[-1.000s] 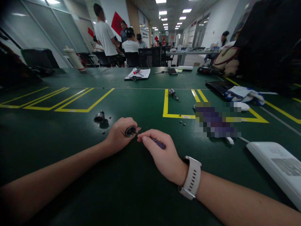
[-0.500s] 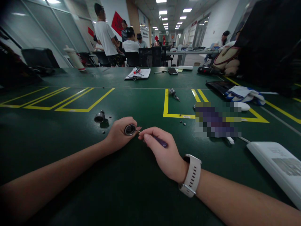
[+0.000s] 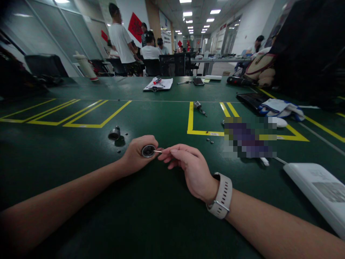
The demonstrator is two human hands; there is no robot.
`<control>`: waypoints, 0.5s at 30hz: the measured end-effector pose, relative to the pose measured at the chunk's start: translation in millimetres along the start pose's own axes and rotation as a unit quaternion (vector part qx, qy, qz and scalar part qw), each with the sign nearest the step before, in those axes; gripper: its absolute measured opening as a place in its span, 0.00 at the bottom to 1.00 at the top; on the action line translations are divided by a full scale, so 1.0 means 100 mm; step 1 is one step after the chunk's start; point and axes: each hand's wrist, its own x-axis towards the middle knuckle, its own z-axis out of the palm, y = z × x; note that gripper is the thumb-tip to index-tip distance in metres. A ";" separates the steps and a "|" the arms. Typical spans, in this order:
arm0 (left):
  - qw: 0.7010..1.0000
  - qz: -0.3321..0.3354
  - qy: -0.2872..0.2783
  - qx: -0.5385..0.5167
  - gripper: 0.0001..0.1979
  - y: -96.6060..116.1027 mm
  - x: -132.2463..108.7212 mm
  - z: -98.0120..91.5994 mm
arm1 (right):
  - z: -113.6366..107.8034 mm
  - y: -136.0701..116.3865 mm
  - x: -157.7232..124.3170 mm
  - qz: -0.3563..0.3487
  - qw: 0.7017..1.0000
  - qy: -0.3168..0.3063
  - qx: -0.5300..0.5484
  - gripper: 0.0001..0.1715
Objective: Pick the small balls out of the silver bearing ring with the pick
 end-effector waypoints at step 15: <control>0.995 -0.017 -0.003 0.094 0.08 -0.03 0.03 0.05 | -0.01 0.00 -0.05 -0.081 0.984 -0.003 -0.156 0.11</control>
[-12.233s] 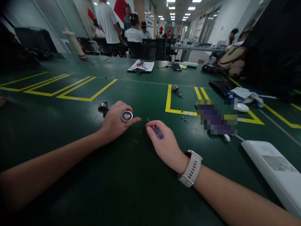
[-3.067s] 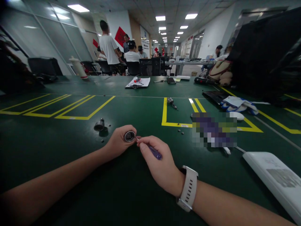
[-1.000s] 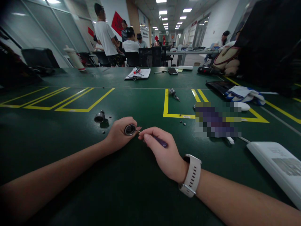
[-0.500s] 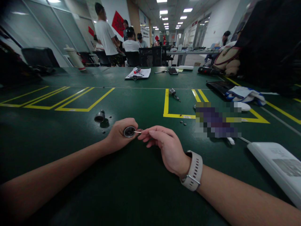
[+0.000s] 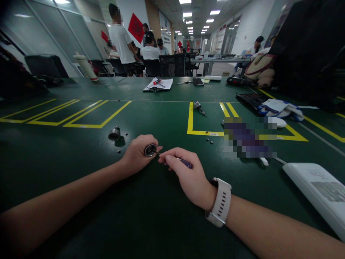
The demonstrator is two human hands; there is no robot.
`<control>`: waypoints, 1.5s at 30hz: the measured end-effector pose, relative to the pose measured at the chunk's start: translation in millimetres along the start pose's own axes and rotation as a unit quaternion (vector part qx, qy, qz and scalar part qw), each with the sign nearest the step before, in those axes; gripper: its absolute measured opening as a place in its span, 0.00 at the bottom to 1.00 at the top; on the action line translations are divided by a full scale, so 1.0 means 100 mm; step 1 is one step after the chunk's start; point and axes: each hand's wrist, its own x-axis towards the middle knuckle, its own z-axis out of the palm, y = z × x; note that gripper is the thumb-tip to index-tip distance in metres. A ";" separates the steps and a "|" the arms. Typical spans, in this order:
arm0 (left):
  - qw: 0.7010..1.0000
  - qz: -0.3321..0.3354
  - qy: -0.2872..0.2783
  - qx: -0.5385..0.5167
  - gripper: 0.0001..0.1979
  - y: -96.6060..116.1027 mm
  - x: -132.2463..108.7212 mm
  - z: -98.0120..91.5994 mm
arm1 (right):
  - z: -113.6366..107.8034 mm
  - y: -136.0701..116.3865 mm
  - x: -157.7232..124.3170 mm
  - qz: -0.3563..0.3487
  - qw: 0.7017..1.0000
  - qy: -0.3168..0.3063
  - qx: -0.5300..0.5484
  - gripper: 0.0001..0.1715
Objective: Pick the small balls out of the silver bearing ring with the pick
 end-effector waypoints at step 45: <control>0.996 -0.020 -0.051 -0.076 0.09 -0.04 0.00 -0.01 | -0.02 0.04 0.05 0.053 0.988 0.075 0.122 0.11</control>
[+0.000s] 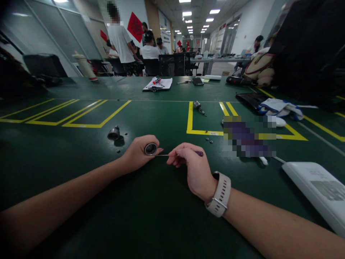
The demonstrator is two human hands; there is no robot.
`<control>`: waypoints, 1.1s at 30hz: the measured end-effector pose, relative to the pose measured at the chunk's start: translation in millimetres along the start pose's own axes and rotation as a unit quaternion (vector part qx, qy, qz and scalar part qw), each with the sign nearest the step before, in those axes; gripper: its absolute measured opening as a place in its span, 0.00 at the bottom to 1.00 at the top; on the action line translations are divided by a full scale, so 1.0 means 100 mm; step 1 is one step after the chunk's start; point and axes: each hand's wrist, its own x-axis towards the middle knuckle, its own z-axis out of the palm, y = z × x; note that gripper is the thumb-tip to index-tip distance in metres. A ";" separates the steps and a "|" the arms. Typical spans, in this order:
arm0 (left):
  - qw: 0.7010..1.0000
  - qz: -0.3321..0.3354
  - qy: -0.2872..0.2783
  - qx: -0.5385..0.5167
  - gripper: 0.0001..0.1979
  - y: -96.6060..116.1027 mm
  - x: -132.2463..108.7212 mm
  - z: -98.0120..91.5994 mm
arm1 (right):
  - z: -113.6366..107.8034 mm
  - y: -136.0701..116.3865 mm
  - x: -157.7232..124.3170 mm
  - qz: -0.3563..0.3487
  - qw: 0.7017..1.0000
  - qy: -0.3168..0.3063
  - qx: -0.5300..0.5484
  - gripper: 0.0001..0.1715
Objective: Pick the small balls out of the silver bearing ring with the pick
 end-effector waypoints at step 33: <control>0.999 -0.005 -0.011 0.032 0.09 0.00 0.02 0.00 | -0.03 0.02 -0.01 -0.011 0.995 -0.019 -0.096 0.12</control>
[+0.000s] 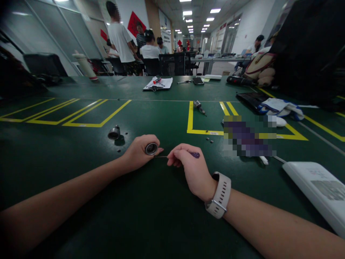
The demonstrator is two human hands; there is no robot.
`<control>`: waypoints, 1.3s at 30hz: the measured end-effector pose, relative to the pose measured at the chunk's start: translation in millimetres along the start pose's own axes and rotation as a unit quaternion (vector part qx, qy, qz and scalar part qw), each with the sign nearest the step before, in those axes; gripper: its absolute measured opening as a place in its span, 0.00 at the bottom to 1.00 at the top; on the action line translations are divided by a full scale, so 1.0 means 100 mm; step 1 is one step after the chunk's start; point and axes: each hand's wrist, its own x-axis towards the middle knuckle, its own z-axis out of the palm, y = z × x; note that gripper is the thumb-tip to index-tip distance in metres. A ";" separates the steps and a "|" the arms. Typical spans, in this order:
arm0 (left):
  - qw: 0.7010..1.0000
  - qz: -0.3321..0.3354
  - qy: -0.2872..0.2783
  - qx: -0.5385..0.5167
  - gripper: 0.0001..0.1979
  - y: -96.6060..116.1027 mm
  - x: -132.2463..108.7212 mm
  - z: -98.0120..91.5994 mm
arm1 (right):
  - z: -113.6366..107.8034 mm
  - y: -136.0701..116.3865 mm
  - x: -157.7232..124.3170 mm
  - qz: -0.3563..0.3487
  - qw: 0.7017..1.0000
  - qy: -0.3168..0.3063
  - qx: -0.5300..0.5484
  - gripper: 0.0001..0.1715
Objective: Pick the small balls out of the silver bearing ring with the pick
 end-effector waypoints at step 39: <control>0.999 -0.009 0.021 -0.029 0.10 0.02 0.01 -0.01 | 0.03 -0.05 -0.03 -0.050 0.990 -0.109 -0.078 0.12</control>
